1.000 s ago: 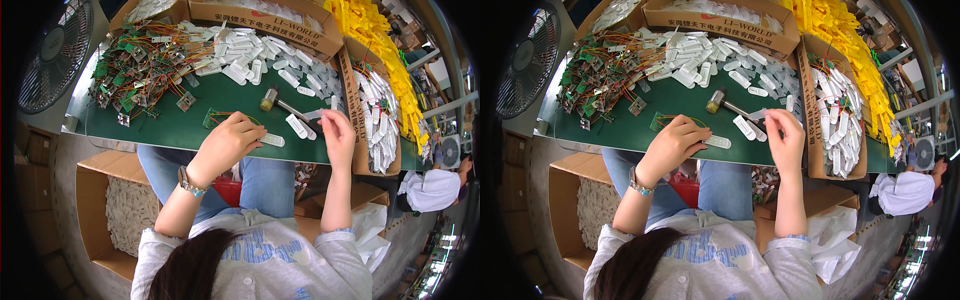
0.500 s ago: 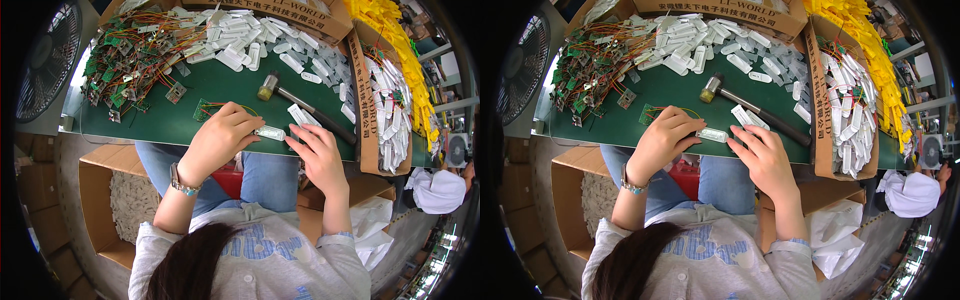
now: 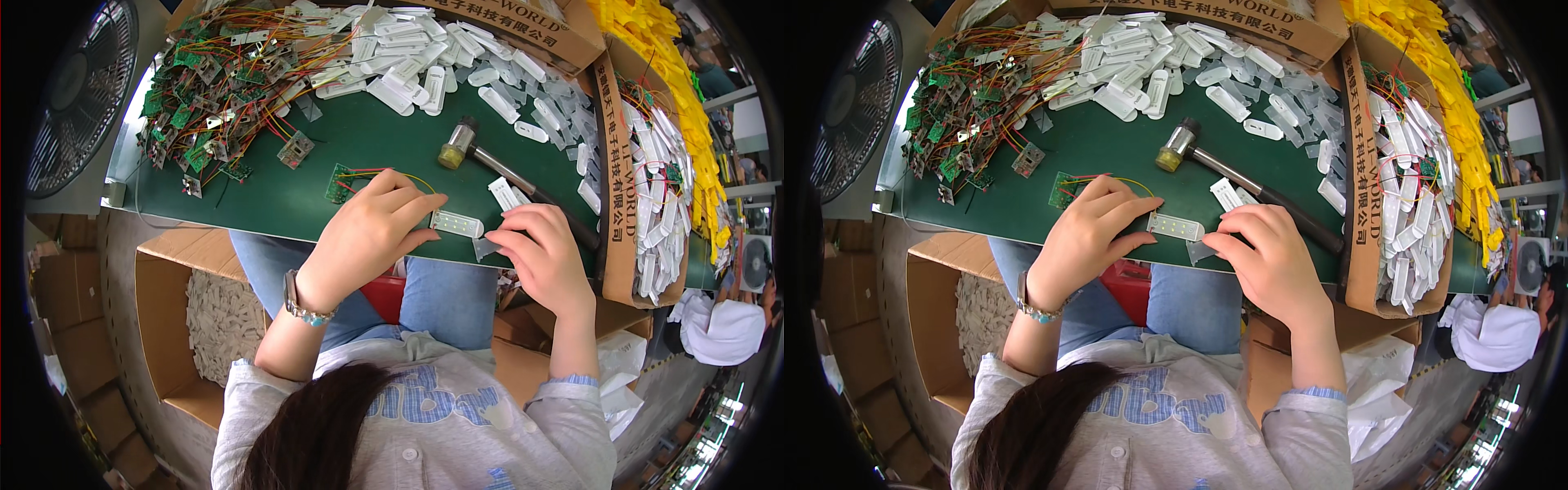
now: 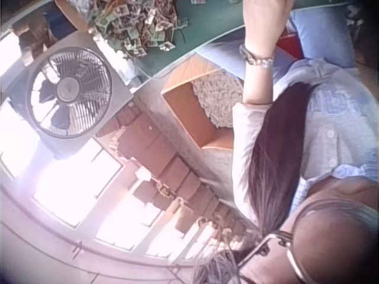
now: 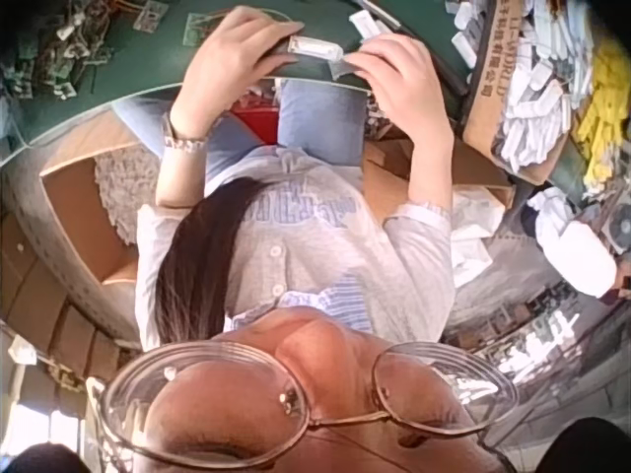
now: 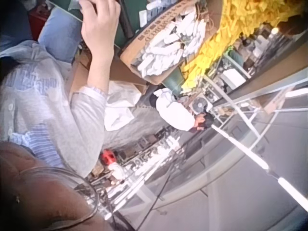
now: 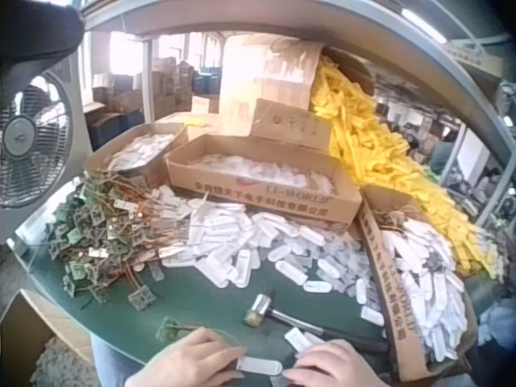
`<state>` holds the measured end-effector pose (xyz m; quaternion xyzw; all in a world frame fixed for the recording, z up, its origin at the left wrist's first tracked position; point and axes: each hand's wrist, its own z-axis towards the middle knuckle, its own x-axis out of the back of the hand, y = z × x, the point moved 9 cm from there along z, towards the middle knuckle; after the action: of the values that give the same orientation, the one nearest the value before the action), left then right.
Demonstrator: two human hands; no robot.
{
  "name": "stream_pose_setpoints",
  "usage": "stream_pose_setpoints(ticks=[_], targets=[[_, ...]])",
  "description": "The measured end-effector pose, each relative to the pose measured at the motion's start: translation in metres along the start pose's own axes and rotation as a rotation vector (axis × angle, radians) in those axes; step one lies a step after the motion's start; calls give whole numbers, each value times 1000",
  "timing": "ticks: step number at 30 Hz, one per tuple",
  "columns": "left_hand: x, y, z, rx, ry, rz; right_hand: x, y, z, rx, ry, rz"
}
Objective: The person assembles circuit boards into plastic housings by hand, securing them in place with a mallet.
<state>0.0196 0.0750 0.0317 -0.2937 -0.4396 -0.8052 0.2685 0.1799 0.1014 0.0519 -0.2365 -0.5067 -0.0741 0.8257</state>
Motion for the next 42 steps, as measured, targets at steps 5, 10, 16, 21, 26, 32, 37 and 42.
stream_pose_setpoints(ticks=[5,10,16,21,26,32,37,42], targets=[[0,-1,-1,2,3,9,-6,-1,5,-157,102,136],[1,0,0,0,5,14,-22,-22,13,-35,136,-48],[-1,0,-1,-15,-2,8,-26,-23,13,-39,149,-95],[0,0,-1,-11,4,18,-25,-20,14,-20,185,-98],[1,2,-1,-49,-6,5,-32,-11,14,-120,122,27],[-1,9,1,-125,11,22,-31,-21,12,-63,114,-138],[-1,7,-2,-109,14,35,-14,-11,6,-104,110,-216],[0,9,0,-134,12,17,21,44,-41,-530,-48,-534]])
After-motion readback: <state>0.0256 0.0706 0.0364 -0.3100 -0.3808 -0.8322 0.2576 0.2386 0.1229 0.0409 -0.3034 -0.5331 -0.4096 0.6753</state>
